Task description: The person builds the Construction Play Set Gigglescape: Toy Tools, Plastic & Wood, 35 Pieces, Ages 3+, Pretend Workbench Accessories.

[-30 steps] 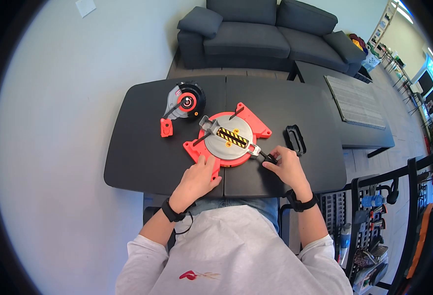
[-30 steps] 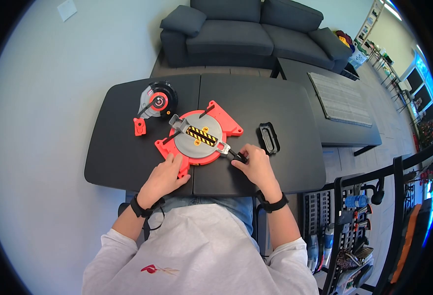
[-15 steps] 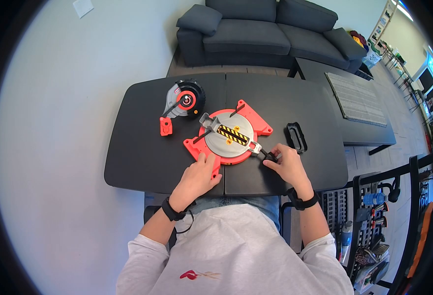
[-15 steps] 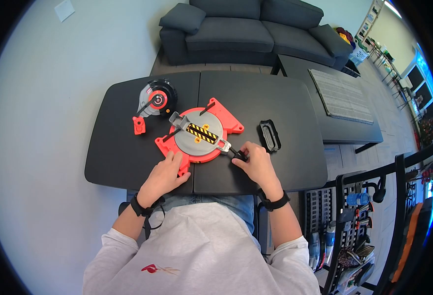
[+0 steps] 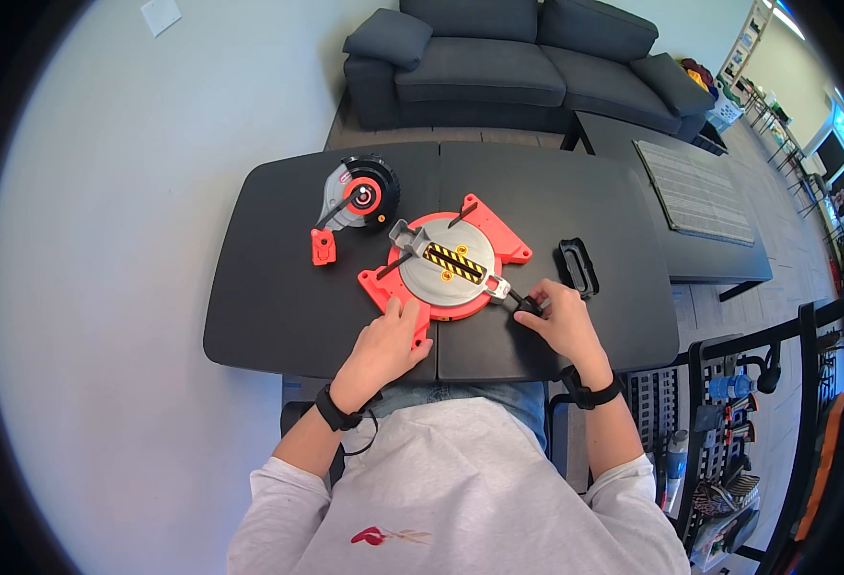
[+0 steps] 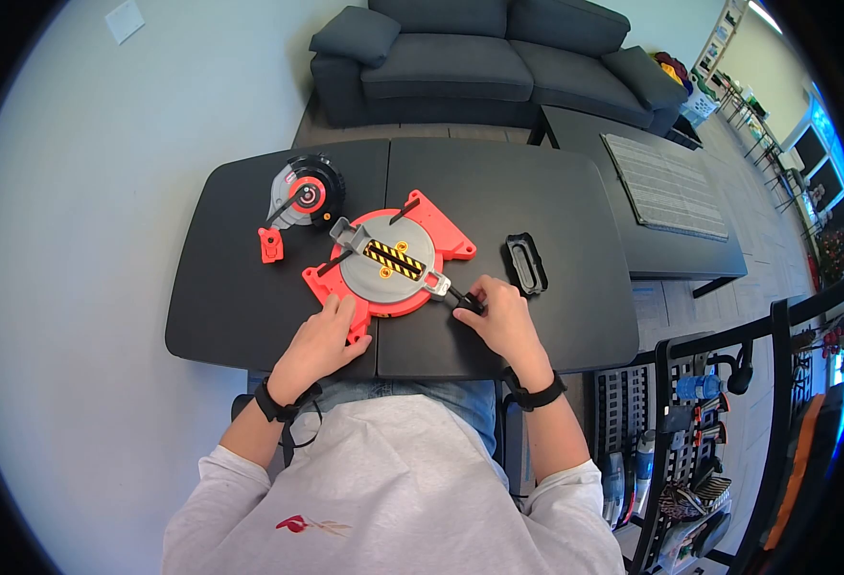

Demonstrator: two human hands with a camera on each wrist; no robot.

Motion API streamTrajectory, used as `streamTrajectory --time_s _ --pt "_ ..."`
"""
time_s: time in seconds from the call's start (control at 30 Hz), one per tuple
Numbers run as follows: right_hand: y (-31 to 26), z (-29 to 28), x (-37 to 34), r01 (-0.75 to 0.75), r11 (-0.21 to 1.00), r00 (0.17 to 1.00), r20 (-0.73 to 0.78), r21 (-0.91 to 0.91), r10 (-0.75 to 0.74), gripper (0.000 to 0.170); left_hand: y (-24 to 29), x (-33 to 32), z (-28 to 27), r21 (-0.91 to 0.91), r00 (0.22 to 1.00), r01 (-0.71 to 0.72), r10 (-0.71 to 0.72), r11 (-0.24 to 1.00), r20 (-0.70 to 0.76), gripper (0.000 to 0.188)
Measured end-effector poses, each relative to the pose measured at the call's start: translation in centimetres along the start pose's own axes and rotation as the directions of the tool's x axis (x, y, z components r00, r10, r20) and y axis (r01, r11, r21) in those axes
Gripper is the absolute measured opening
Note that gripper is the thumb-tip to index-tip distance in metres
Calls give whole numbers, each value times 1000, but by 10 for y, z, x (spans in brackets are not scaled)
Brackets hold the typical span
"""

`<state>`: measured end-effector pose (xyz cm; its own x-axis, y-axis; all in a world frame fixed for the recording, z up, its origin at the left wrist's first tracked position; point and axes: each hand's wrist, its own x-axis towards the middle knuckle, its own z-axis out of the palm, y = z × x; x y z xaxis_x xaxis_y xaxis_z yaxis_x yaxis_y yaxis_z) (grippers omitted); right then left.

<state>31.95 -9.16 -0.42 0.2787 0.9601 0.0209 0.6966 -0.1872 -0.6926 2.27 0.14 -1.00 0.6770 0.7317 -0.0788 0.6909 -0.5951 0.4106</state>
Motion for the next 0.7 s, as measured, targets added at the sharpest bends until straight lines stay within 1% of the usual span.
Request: streamTrajectory --time_s 0.43,0.53,0.7 --pt "0 3 -1 -6 1000 1000 19 11 6 39 -1 0 1 -4 1000 -5 5 1000 -8 51" --pt "-1 3 0 0 999 999 35 -35 2 37 -2 0 3 -9 1000 -9 8 1000 -15 51" --pt "-2 2 0 -5 999 999 52 -38 7 38 -5 0 5 -9 999 -29 29 1000 -36 50"
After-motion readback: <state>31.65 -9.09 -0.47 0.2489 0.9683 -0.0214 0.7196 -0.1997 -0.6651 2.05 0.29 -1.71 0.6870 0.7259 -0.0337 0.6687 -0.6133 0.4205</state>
